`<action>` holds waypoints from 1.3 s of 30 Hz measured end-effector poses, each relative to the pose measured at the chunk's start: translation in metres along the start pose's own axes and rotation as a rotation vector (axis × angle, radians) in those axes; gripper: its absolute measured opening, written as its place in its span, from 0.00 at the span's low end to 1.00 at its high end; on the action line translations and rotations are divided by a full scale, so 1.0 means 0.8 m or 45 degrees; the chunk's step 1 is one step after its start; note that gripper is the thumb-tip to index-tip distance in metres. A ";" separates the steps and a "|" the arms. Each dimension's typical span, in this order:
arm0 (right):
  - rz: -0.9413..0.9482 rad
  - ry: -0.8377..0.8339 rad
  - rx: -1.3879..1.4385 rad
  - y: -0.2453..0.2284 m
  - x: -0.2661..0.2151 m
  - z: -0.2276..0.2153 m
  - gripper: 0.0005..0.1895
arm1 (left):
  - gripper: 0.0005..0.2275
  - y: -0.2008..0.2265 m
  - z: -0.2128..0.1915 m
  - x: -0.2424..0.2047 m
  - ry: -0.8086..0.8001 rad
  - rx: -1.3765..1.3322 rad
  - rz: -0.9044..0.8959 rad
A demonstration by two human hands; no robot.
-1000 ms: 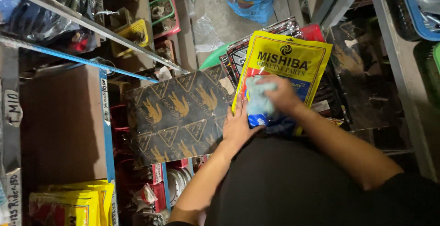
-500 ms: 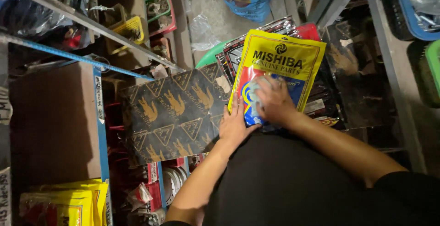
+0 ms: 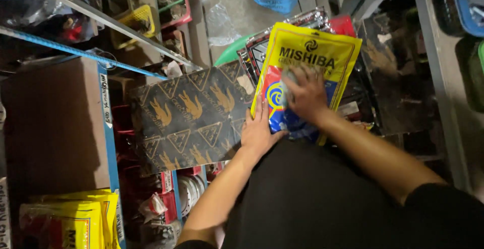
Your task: The person wipes the surface of a yellow and blue packaged item with a cloth, then places it on a shelf. They proceed to wipe a black packaged item with the same cloth.
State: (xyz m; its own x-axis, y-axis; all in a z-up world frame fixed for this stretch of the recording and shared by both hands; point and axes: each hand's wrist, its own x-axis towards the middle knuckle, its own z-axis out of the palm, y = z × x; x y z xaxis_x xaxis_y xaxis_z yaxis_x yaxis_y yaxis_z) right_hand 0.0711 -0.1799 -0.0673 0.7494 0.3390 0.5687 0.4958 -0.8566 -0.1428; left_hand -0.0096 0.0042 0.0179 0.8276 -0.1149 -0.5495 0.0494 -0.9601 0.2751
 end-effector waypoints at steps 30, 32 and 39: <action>0.030 0.059 -0.070 0.029 0.004 -0.006 0.28 | 0.52 -0.018 0.023 0.014 0.031 -0.031 0.035; -0.031 0.025 0.065 -0.012 0.003 -0.023 0.26 | 0.52 -0.017 0.018 0.016 0.030 -0.017 0.030; 0.013 0.086 0.462 -0.027 0.022 -0.050 0.21 | 0.50 -0.013 0.012 0.007 0.046 -0.010 0.033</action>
State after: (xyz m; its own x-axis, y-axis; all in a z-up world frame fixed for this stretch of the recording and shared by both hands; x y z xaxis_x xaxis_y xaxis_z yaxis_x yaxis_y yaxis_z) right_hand 0.0557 -0.1712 -0.0218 0.7306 0.2945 0.6160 0.6210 -0.6618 -0.4201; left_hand -0.0106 0.0108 0.0048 0.8481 -0.1300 -0.5136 0.0323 -0.9549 0.2951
